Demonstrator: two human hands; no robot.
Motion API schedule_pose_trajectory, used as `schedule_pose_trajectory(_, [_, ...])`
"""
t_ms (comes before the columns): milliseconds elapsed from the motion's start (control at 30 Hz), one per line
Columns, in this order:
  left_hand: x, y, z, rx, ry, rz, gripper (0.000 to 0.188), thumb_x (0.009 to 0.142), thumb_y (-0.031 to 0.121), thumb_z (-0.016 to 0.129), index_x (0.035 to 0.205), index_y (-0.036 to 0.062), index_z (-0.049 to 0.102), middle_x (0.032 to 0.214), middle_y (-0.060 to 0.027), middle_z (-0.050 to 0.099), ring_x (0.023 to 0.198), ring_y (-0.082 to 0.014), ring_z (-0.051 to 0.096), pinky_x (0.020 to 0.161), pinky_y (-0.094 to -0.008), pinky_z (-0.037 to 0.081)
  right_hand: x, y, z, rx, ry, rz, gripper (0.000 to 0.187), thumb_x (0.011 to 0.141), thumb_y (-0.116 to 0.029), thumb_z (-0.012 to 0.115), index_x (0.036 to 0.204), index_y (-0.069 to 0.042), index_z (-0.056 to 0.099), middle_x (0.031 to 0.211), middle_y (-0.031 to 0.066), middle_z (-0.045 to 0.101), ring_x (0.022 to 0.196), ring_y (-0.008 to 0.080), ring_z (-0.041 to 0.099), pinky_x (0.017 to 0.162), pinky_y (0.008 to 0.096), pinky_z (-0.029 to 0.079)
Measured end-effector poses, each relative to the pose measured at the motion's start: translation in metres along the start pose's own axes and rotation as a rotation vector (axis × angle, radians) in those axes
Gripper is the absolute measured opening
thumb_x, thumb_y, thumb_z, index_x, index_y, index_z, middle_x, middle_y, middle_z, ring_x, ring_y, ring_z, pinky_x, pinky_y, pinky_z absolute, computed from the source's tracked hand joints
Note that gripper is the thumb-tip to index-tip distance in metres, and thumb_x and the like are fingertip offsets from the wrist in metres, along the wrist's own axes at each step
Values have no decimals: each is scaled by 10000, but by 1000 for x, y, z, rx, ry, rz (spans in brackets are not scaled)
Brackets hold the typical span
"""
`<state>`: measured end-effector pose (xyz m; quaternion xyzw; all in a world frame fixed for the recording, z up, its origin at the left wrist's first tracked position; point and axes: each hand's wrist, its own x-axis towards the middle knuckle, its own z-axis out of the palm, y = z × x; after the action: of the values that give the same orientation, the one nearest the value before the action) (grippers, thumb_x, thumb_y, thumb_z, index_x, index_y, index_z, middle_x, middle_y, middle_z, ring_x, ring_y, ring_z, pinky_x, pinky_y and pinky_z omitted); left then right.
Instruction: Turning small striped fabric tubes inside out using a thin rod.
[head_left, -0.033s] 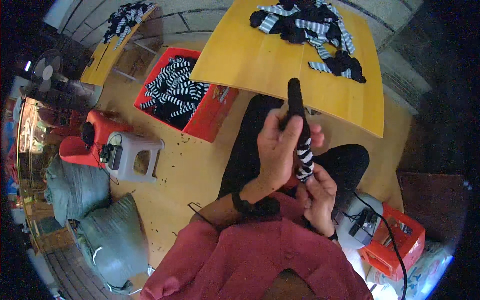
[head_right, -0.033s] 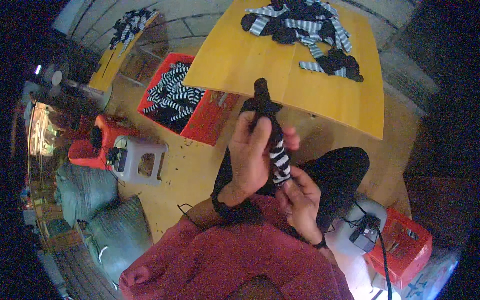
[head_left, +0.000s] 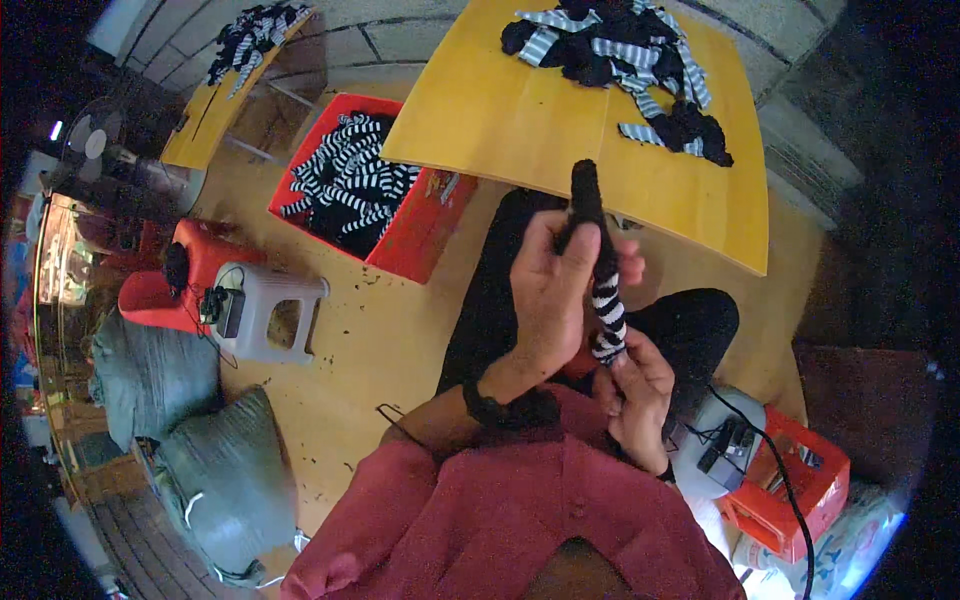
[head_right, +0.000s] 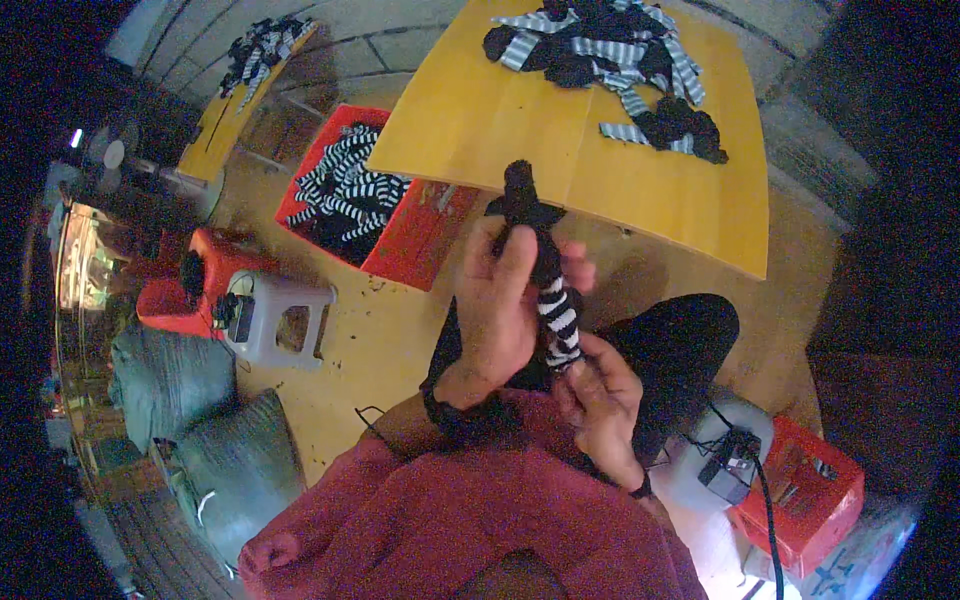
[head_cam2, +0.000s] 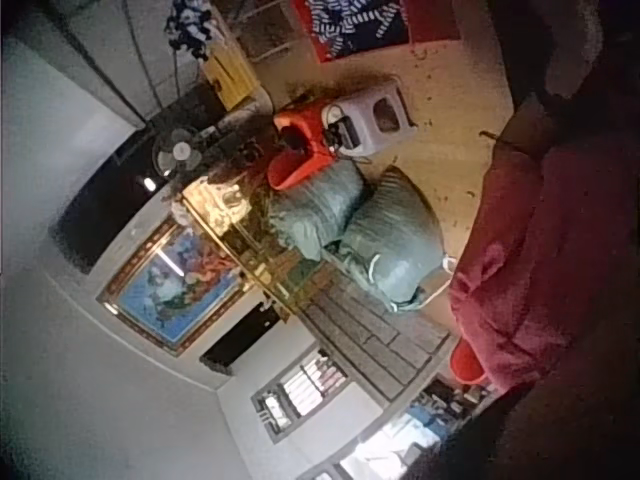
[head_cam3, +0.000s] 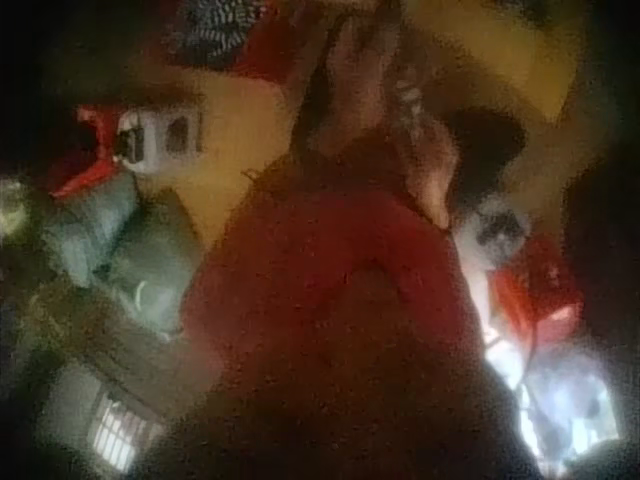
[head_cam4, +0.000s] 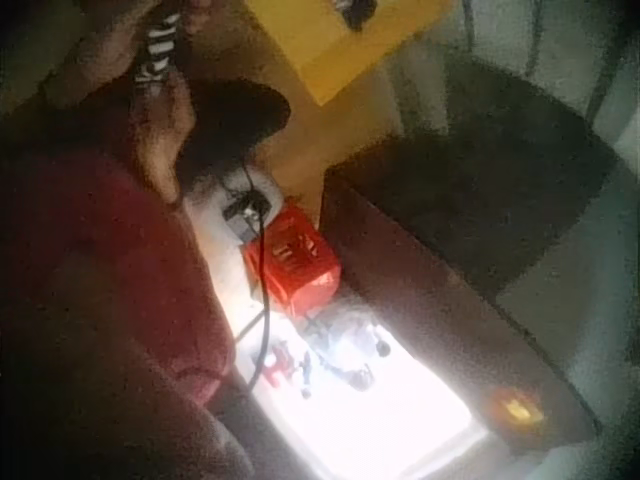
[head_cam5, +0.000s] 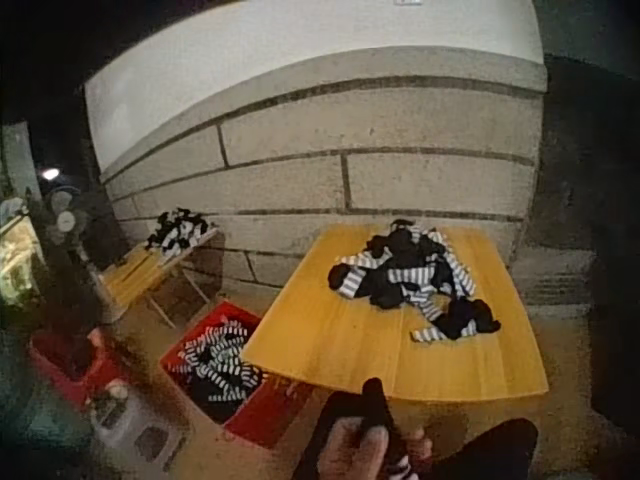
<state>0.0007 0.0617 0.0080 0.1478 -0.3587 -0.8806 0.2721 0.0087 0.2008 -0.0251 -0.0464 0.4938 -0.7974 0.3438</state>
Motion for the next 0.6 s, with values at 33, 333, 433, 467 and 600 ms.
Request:
schedule_pose_trajectory(33, [5, 3, 0, 25, 13, 66, 200, 925, 221, 500, 991, 43, 437, 841, -124, 621, 685, -202, 635, 634, -329, 548, -2, 2, -1, -1, -3, 3, 305, 882, -119, 522, 1153, 18, 495, 670, 11, 514, 459, 63, 397, 393, 194, 290])
schedule_pose_trajectory(333, [24, 28, -1, 110, -53, 75, 181, 867, 133, 594, 956, 17, 488, 751, -116, 625, 538, -153, 593, 478, -253, 492, -13, 15, -23, -730, 90, -231, 253, 859, -55, 536, 1099, 24, 556, 729, 46, 617, 582, 74, 531, 531, 222, 438])
schedule_pose_trajectory(433, [22, 33, 2, 17, -145, -120, 184, 847, 151, 620, 946, 14, 548, 720, -112, 619, 488, -141, 559, 429, -241, 439, -11, 14, -22, -801, 108, -350, 250, 842, -40, 535, 1082, 20, 571, 677, 51, 614, 580, 81, 544, 535, 231, 443])
schedule_pose_trajectory(467, [22, 34, 1, -84, -241, -243, 195, 840, 163, 627, 947, 14, 561, 712, -111, 617, 474, -140, 548, 418, -243, 425, -11, 12, -22, -821, 116, -336, 262, 830, -32, 540, 1085, 18, 571, 674, 59, 613, 571, 89, 545, 533, 238, 445])
schedule_pose_trajectory(600, [25, 32, -6, -58, -276, -284, 226, 853, 220, 604, 862, -6, 596, 628, -95, 590, 436, -131, 504, 395, -241, 365, -9, 5, -27, -933, 121, -387, 297, 799, -13, 546, 1094, 15, 571, 650, 72, 604, 548, 108, 547, 529, 256, 447])
